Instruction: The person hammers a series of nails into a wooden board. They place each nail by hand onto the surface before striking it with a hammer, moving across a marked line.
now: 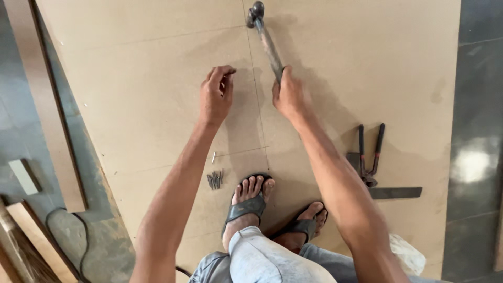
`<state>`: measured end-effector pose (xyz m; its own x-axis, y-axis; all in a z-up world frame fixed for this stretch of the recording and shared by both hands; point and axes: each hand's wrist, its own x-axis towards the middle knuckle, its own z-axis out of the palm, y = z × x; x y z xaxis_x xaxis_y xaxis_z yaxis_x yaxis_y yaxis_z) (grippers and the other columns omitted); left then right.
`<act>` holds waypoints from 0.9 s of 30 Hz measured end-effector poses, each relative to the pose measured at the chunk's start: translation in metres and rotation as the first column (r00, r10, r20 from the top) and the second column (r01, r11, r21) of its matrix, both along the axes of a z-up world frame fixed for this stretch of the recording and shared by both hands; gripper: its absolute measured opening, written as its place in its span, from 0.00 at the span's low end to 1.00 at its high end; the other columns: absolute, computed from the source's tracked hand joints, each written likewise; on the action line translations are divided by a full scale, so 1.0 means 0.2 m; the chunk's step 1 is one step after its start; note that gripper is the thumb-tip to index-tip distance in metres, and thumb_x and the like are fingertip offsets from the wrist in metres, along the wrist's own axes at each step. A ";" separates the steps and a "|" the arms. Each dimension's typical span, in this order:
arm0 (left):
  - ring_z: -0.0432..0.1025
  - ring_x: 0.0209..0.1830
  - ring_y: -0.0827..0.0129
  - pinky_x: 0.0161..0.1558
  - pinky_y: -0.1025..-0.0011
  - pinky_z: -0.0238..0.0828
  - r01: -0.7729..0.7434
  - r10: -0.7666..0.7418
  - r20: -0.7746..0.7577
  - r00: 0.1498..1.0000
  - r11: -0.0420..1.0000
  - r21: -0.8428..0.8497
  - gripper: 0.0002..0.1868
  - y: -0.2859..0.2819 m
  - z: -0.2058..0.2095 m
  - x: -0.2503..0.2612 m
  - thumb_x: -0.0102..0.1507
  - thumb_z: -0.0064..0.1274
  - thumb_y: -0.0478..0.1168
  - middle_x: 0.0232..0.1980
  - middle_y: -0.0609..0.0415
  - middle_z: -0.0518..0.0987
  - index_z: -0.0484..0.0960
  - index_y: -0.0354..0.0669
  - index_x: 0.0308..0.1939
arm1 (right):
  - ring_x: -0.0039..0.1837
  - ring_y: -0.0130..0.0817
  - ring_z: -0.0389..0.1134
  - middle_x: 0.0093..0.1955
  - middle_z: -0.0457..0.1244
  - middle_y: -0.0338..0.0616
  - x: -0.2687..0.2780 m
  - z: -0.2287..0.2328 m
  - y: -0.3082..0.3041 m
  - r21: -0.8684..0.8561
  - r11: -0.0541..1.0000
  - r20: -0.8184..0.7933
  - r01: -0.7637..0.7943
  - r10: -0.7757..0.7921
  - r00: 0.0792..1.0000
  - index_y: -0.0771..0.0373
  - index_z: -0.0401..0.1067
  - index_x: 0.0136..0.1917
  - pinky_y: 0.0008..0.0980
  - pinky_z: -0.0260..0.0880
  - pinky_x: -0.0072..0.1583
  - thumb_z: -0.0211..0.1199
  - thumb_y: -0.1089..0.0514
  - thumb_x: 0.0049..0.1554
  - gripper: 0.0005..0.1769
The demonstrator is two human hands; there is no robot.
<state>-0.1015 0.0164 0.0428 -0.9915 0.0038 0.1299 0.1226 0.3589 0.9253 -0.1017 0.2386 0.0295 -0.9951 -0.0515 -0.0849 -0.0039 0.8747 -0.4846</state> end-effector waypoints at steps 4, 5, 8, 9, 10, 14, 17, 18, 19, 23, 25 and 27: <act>0.82 0.39 0.69 0.40 0.72 0.79 -0.037 0.030 0.135 0.990 0.998 0.051 0.06 -0.02 -0.11 -0.10 0.70 0.54 0.32 0.42 0.51 0.85 0.77 0.40 0.51 | 0.37 0.55 0.70 0.35 0.63 0.55 0.04 0.05 0.06 -0.093 0.996 -0.196 -0.010 -0.009 0.981 0.71 0.57 0.60 0.50 0.66 0.39 0.58 0.58 0.69 0.16; 0.82 0.39 0.68 0.39 0.71 0.78 -0.027 0.020 0.141 0.990 0.998 0.049 0.06 -0.01 -0.13 -0.08 0.70 0.54 0.32 0.42 0.50 0.86 0.77 0.39 0.51 | 0.39 0.57 0.70 0.37 0.63 0.56 0.10 0.07 0.03 -0.149 0.989 -0.297 -0.013 -0.032 0.954 0.72 0.56 0.62 0.51 0.66 0.40 0.58 0.60 0.69 0.16; 0.81 0.42 0.64 0.42 0.68 0.77 -0.031 0.027 0.134 0.991 0.999 0.027 0.07 -0.06 -0.17 -0.07 0.70 0.53 0.33 0.44 0.48 0.86 0.76 0.39 0.52 | 0.37 0.53 0.71 0.36 0.65 0.53 0.06 0.10 -0.04 -0.175 0.983 -0.094 0.050 -0.067 0.993 0.73 0.55 0.61 0.49 0.69 0.36 0.56 0.61 0.65 0.17; 0.82 0.44 0.64 0.44 0.67 0.78 -0.023 0.019 0.133 0.991 0.999 0.028 0.07 -0.07 -0.18 -0.06 0.70 0.53 0.33 0.44 0.47 0.86 0.77 0.39 0.52 | 0.35 0.50 0.72 0.35 0.65 0.50 0.04 0.11 -0.04 -0.146 0.985 0.067 0.089 -0.080 0.995 0.73 0.55 0.59 0.48 0.70 0.33 0.55 0.60 0.63 0.18; 0.82 0.46 0.63 0.47 0.67 0.78 -0.012 0.009 0.128 0.992 1.000 0.028 0.07 -0.07 -0.19 -0.06 0.70 0.53 0.33 0.45 0.47 0.86 0.77 0.40 0.52 | 0.36 0.53 0.71 0.35 0.65 0.53 0.01 0.14 -0.03 -0.077 0.994 0.022 0.073 -0.071 0.997 0.72 0.56 0.59 0.49 0.68 0.34 0.57 0.59 0.64 0.17; 0.81 0.43 0.60 0.45 0.65 0.77 -0.071 0.064 0.123 0.990 0.996 0.051 0.07 -0.04 -0.22 -0.03 0.70 0.54 0.33 0.44 0.46 0.84 0.76 0.39 0.51 | 0.39 0.59 0.69 0.36 0.65 0.58 -0.06 0.31 0.00 -0.031 0.998 -0.216 0.055 -0.061 0.975 0.70 0.57 0.61 0.53 0.65 0.38 0.59 0.58 0.69 0.16; 0.79 0.40 0.57 0.44 0.64 0.76 -0.089 0.082 0.176 0.981 0.996 0.032 0.05 -0.04 -0.22 -0.06 0.71 0.54 0.33 0.41 0.45 0.84 0.76 0.38 0.50 | 0.39 0.57 0.71 0.37 0.65 0.58 0.01 0.36 -0.06 -0.195 0.980 -0.367 0.031 -0.102 0.925 0.71 0.57 0.62 0.51 0.68 0.39 0.56 0.59 0.69 0.15; 0.79 0.39 0.57 0.43 0.64 0.75 -0.089 0.084 0.205 0.975 0.996 0.018 0.05 -0.03 -0.22 -0.04 0.70 0.54 0.33 0.41 0.46 0.84 0.76 0.38 0.50 | 0.39 0.56 0.71 0.37 0.65 0.58 0.07 0.34 -0.05 -0.247 0.969 -0.390 0.015 -0.114 0.914 0.71 0.57 0.62 0.49 0.69 0.39 0.55 0.59 0.69 0.15; 0.79 0.38 0.56 0.42 0.64 0.75 -0.089 0.086 0.234 0.968 0.996 0.003 0.05 -0.03 -0.22 -0.02 0.70 0.53 0.34 0.40 0.47 0.84 0.76 0.39 0.50 | 0.37 0.55 0.71 0.35 0.65 0.59 0.08 0.28 -0.06 -0.156 0.987 -0.228 0.046 -0.082 0.970 0.73 0.55 0.63 0.49 0.69 0.37 0.55 0.59 0.68 0.18; 0.80 0.42 0.56 0.44 0.65 0.76 -0.052 0.052 -0.020 0.998 0.998 0.023 0.07 -0.03 -0.22 -0.04 0.70 0.52 0.34 0.44 0.46 0.83 0.75 0.39 0.52 | 0.37 0.55 0.71 0.34 0.65 0.57 0.08 0.10 -0.03 0.077 0.997 0.054 0.016 -0.020 0.998 0.70 0.57 0.58 0.48 0.68 0.36 0.59 0.57 0.66 0.18; 0.79 0.42 0.55 0.42 0.65 0.76 -0.065 0.063 -0.063 0.996 0.997 -0.030 0.07 -0.04 -0.23 -0.03 0.70 0.54 0.34 0.43 0.45 0.83 0.75 0.39 0.51 | 0.39 0.55 0.71 0.36 0.66 0.57 0.08 0.10 -0.03 0.012 1.000 -0.049 0.001 -0.001 0.999 0.68 0.58 0.57 0.48 0.67 0.38 0.59 0.57 0.67 0.15; 0.79 0.38 0.56 0.41 0.65 0.76 -0.071 0.070 0.041 0.997 0.997 0.015 0.06 -0.02 -0.24 0.02 0.71 0.53 0.34 0.42 0.46 0.83 0.75 0.39 0.50 | 0.40 0.55 0.72 0.38 0.66 0.57 0.17 0.15 0.00 -0.144 0.989 -0.182 0.039 -0.066 0.981 0.70 0.57 0.62 0.49 0.67 0.40 0.58 0.58 0.70 0.16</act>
